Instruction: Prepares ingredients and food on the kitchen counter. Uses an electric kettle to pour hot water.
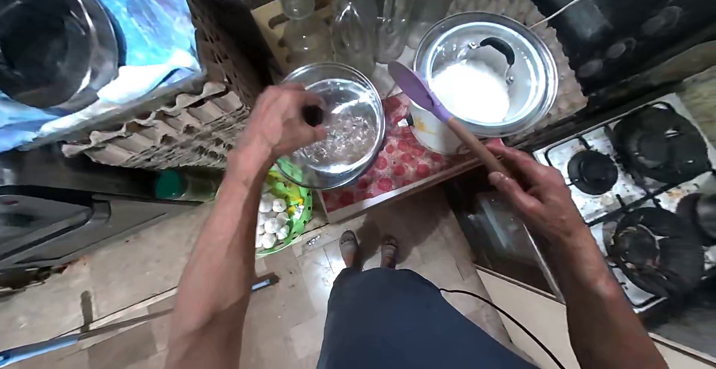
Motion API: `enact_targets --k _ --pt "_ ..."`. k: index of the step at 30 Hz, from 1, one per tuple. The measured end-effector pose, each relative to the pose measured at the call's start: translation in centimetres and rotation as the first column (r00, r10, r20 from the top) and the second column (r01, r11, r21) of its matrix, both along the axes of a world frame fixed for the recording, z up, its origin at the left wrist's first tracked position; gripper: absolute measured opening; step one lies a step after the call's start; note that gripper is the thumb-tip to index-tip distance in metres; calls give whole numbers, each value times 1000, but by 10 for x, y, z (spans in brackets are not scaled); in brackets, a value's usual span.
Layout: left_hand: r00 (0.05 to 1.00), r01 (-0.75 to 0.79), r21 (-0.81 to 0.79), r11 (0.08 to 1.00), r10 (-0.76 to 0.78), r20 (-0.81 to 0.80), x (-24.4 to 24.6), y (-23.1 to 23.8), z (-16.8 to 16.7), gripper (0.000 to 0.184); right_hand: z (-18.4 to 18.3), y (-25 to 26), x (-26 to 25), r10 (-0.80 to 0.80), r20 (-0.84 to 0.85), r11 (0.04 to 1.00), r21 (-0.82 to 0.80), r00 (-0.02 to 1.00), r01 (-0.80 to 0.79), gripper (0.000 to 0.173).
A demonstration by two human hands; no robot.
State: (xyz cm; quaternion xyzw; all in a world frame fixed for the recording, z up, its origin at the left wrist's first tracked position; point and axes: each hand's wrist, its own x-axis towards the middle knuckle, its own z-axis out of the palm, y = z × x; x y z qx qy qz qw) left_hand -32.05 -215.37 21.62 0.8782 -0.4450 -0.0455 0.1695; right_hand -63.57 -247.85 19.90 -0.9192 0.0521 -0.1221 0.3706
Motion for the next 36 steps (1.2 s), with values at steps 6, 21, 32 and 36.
enact_targets --k 6,21,32,36 --pt "989 -109 -82 991 116 93 -30 87 53 42 21 18 54 245 21 927 -299 969 -228 37" --pt "946 -321 -88 943 324 22 -92 245 -46 42 42 76 186 10 -571 752 -537 821 -383 26" --pt "932 -360 -37 932 361 26 -101 253 -54 34 55 66 178 131 -694 971 -55 708 -233 26" --pt "936 -349 2 937 348 49 -116 252 -46 29 31 84 176 181 -653 967 -19 735 -255 28"
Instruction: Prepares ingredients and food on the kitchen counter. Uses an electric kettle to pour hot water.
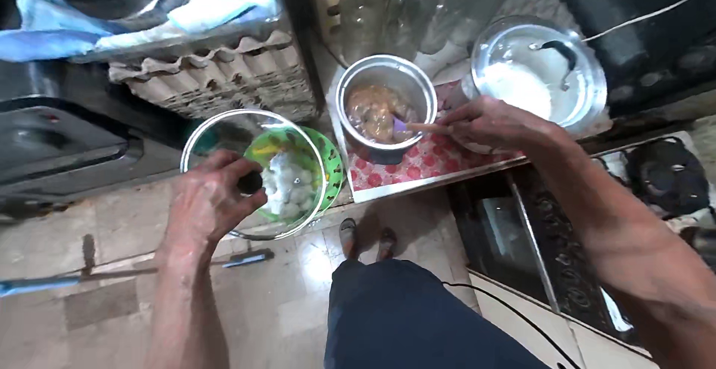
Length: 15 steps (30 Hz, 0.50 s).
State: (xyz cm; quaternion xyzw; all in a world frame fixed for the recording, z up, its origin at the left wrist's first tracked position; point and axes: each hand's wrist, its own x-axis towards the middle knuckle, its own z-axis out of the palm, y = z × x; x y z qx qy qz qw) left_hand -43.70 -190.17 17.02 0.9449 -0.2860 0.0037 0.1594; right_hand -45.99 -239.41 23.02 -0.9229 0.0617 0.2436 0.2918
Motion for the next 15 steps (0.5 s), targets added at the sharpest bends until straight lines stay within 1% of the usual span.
enact_targets --k 4,6,8,11,13,15 --pt "998 40 45 998 -38 -56 5 -9 1 29 -20 8 -5 -21 82 1000 21 996 20 27" --pt "996 42 60 997 -37 -79 7 -11 -2 28 -22 1 -11 68 180 997 -47 981 -61 27" --pt "994 23 79 997 -15 -107 11 -14 -8 29 -9 -5 -19 176 261 975 -179 949 -132 28" --pt "990 15 96 995 -2 -139 11 -16 -16 30 22 -10 -32 296 317 913 -372 901 -169 33" --pt "990 14 99 995 -1 -139 11 -20 -25 30 37 -11 -39 337 351 882 -443 874 -162 37" --pt "989 15 87 996 -3 -145 10 -25 -36 30 42 -17 -45 361 388 866 -477 848 -151 41"
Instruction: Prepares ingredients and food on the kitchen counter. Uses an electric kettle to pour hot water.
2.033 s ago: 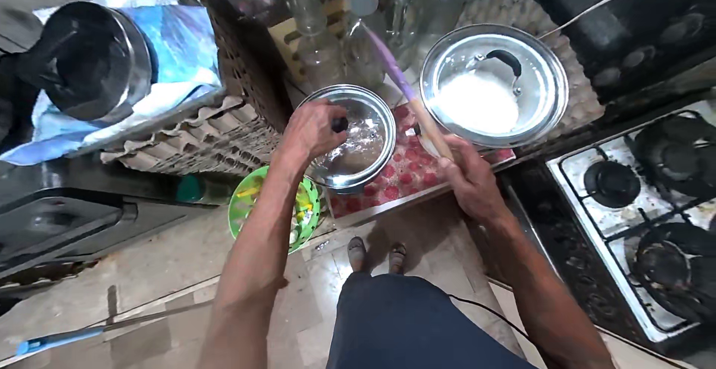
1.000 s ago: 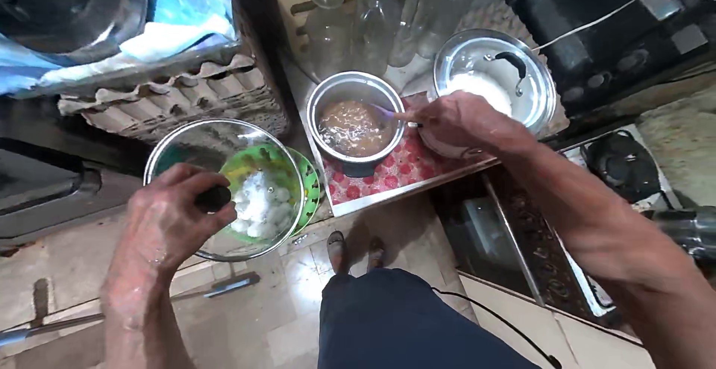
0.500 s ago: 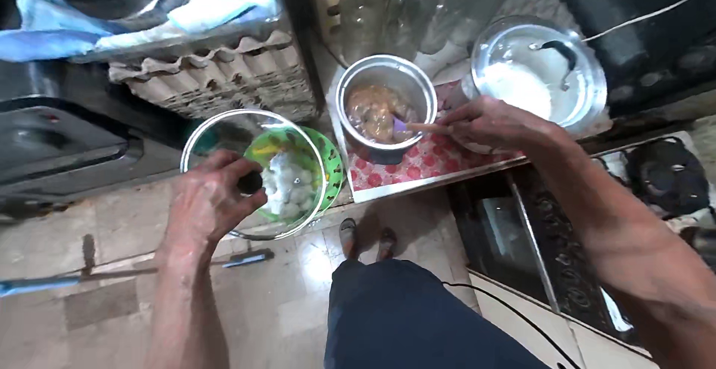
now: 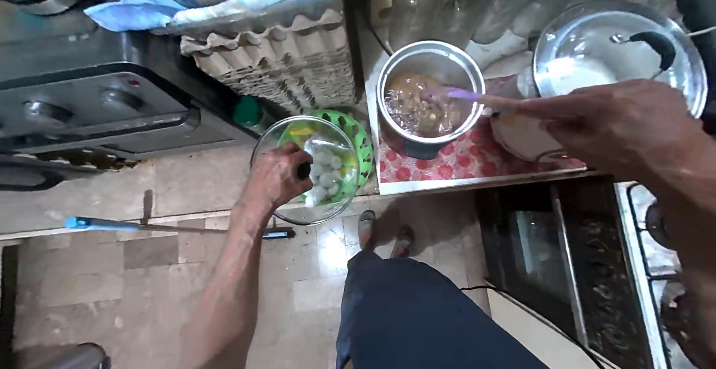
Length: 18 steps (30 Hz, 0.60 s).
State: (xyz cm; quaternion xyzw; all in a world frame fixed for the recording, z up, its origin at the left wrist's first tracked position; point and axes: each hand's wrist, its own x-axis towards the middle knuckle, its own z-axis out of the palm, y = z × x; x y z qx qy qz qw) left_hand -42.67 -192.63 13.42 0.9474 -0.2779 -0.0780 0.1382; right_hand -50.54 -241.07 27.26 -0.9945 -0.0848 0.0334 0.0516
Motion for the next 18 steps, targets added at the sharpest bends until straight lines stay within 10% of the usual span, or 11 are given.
enact_targets --k 18 --pt "1000 -24 -20 1000 24 -20 47 -19 -71 30 -23 17 45 -119 1 982 -145 993 118 37"
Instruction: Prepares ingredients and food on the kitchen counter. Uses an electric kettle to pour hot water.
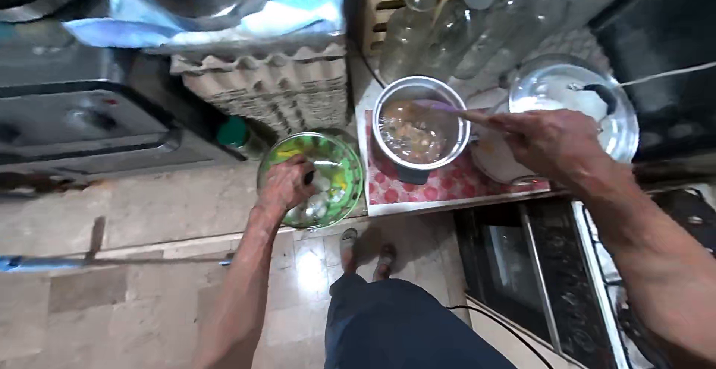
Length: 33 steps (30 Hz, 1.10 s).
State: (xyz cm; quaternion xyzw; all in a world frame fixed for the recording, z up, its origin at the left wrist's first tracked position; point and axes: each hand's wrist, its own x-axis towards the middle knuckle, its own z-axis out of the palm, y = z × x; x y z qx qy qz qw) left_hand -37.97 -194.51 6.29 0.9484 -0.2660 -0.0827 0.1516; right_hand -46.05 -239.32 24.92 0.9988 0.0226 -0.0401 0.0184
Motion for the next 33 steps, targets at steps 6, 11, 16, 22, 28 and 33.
enact_targets --k 6,11,16,22,28,33 --pt "1000 -9 13 1000 9 11 -1 -1 -18 30 -22 -6 41 33 -152 978 207 988 -1 28" --pt "999 -41 8 999 41 6 -4 -8 -24 29 -22 -9 38 165 -171 945 309 971 -106 30" --pt "999 -39 41 998 39 -11 1 -7 -24 33 -2 -6 25 215 -201 951 267 956 -158 30" --pt "996 -77 -127 989 82 36 -20 -10 -9 36 58 -10 16 310 -133 949 109 941 -297 37" --pt "966 -245 -590 769 139 -219 -72 -82 -4 26 33 21 50 330 -101 944 33 939 -328 41" --pt "870 -406 -685 605 27 -492 -94 -154 -11 27 17 35 81 292 -196 946 -86 936 -313 34"
